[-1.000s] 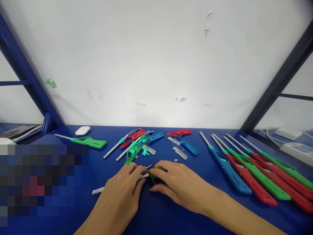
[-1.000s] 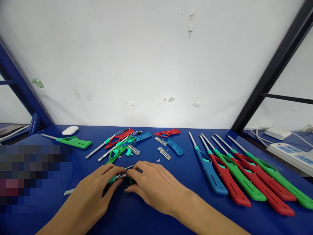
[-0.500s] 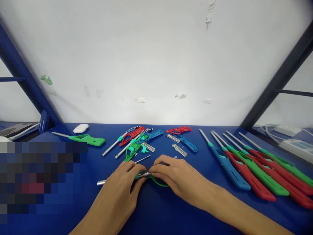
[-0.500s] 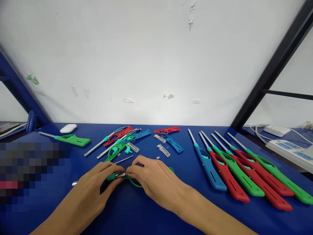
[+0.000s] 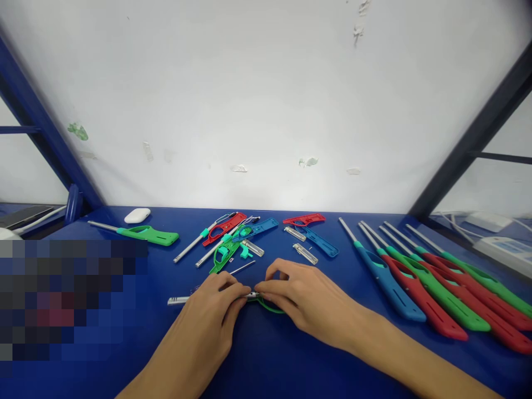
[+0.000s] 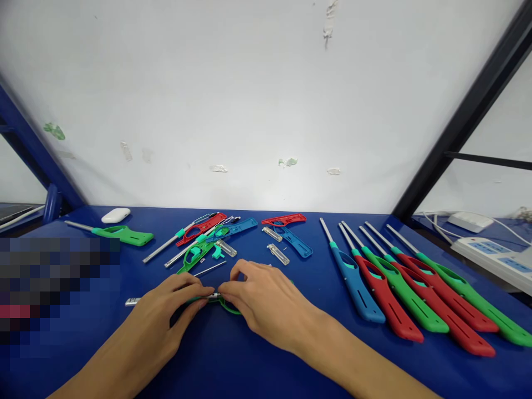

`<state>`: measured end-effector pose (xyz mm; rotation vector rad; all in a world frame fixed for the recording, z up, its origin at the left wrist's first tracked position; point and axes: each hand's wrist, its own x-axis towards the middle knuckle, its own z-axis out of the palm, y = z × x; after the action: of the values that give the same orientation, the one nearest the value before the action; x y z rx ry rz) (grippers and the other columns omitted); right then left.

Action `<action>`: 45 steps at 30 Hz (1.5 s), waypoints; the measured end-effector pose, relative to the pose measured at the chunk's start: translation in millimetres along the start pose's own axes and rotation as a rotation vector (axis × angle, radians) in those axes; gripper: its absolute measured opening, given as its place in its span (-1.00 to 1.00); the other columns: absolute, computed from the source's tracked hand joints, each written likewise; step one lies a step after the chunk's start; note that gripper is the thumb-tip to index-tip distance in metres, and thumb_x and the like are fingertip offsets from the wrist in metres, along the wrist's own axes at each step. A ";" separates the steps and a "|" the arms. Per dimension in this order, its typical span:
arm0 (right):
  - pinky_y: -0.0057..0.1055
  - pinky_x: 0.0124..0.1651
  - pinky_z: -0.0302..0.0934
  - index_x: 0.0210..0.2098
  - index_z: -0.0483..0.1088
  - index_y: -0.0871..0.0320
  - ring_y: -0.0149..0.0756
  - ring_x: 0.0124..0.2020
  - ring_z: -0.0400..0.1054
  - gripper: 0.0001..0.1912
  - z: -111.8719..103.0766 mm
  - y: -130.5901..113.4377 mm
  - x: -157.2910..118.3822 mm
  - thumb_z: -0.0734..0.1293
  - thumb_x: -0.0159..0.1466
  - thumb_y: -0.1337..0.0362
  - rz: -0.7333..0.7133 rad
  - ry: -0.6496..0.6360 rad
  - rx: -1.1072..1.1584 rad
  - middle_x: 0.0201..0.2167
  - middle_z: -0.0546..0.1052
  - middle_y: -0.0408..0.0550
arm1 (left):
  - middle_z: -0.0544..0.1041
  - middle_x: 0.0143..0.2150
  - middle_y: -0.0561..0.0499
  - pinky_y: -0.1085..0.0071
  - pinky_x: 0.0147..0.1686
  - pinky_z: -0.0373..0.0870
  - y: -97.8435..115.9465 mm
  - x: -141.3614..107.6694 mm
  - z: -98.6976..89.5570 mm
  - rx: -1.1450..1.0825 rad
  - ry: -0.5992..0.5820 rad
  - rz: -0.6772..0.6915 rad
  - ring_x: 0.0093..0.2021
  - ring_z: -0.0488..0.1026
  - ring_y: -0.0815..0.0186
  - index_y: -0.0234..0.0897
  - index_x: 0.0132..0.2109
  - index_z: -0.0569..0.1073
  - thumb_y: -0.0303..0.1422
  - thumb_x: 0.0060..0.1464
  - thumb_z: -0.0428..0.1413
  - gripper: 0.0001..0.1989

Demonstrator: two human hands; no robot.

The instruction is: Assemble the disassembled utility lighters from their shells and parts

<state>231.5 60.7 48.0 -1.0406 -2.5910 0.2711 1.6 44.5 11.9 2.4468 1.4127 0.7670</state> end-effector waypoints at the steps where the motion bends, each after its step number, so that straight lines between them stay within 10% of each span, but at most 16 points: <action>1: -0.35 -0.22 0.21 0.07 0.54 -0.02 -0.30 -0.24 0.42 -0.71 0.4 -0.4 -0.1 0.21 0.52 0.27 0.001 0.005 -0.014 -0.08 0.50 -0.10 | 0.54 -0.10 0.00 0.19 -0.04 0.47 -0.6 0.0 0.9 -0.006 0.013 0.005 -0.09 0.51 0.20 -0.12 -0.02 0.58 -0.45 0.42 -0.05 -0.70; 24: -0.25 -0.03 0.24 0.06 0.52 0.08 -0.19 -0.09 0.40 -0.76 -0.2 -6.0 1.8 0.29 0.48 0.19 0.011 -0.044 -0.013 -0.11 0.55 -0.05 | 0.55 -0.06 -0.01 0.21 -0.06 0.42 6.2 -2.2 -1.5 0.029 0.002 0.027 -0.10 0.54 0.22 -0.13 -0.12 0.60 -0.50 0.37 -0.13 -0.61; 35: -0.25 -0.02 0.21 0.01 0.55 0.04 -0.24 -0.12 0.38 -0.79 0.7 -4.7 1.2 0.36 0.43 0.18 0.051 -0.042 0.097 -0.20 0.50 -0.11 | 0.56 -0.28 0.03 0.44 -0.40 0.40 -1.1 5.6 6.5 0.119 0.131 0.055 -0.38 0.52 0.34 -0.15 -0.25 0.65 -0.55 0.26 -0.11 -0.57; 45: -0.23 0.10 0.14 0.07 0.51 0.01 -0.24 -0.02 0.37 -0.73 -3.4 0.7 2.4 0.38 0.43 0.09 0.047 -0.070 0.174 -0.10 0.51 -0.13 | 0.60 -0.12 -0.05 0.18 -0.10 0.53 6.8 -0.6 5.0 0.168 0.097 0.058 -0.19 0.59 0.19 -0.12 -0.06 0.64 -0.45 0.36 -0.10 -0.61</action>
<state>231.6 63.0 51.5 -1.0474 -2.5516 0.5429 9.1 40.9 10.4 2.6199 1.5033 0.8201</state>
